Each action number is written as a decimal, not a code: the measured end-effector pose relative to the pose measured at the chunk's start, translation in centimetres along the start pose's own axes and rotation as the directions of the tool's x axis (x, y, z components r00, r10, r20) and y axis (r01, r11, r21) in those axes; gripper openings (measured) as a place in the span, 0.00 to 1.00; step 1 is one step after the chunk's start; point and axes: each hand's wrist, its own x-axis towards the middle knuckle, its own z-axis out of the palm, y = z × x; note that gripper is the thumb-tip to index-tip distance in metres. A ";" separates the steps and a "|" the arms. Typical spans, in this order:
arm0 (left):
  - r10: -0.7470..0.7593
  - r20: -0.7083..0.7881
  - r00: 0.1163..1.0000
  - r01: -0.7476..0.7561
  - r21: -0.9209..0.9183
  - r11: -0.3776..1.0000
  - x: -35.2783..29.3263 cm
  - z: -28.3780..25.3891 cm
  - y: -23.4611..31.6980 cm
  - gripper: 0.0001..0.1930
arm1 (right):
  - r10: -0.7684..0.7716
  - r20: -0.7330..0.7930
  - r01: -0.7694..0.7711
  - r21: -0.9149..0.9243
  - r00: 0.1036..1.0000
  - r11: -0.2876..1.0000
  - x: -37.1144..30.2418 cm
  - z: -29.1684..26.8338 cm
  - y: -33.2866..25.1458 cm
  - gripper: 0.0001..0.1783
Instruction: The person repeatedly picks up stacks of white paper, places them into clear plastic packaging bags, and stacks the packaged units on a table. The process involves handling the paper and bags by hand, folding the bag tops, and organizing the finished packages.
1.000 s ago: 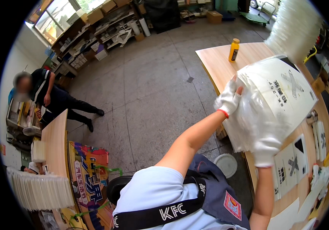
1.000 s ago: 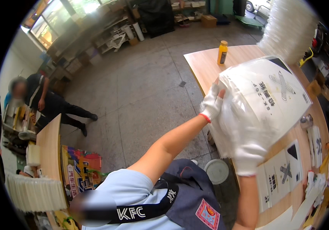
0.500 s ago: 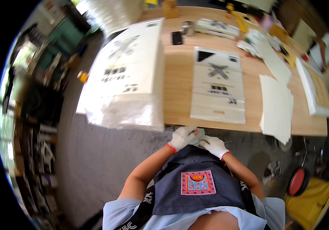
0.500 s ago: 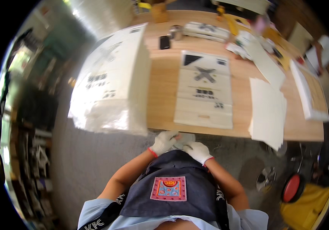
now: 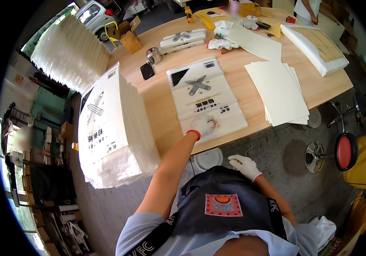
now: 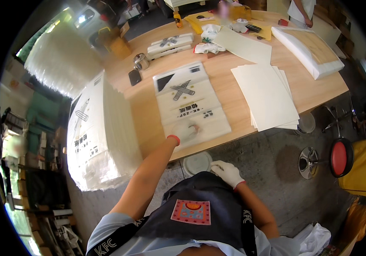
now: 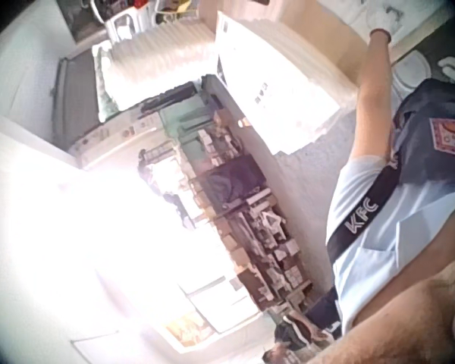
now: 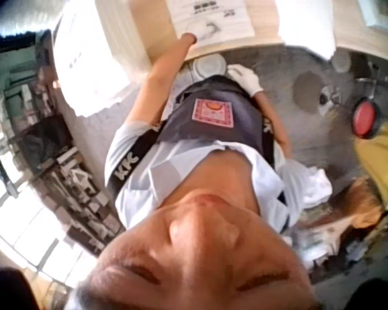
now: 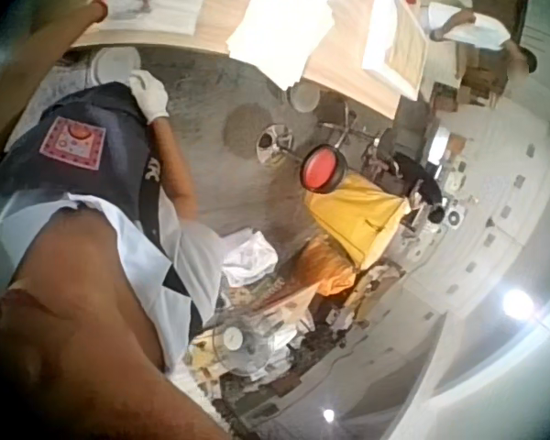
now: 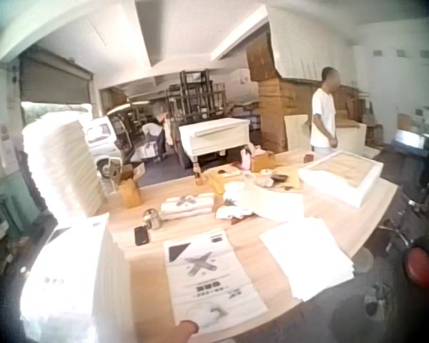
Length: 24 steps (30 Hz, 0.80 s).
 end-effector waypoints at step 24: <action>0.497 -0.338 0.799 -0.546 -0.059 0.836 -3.1 -5.2 13.8 0.20 | -0.192 -0.329 0.088 -0.306 0.925 0.948 9.3 -4.7 -11.4 0.23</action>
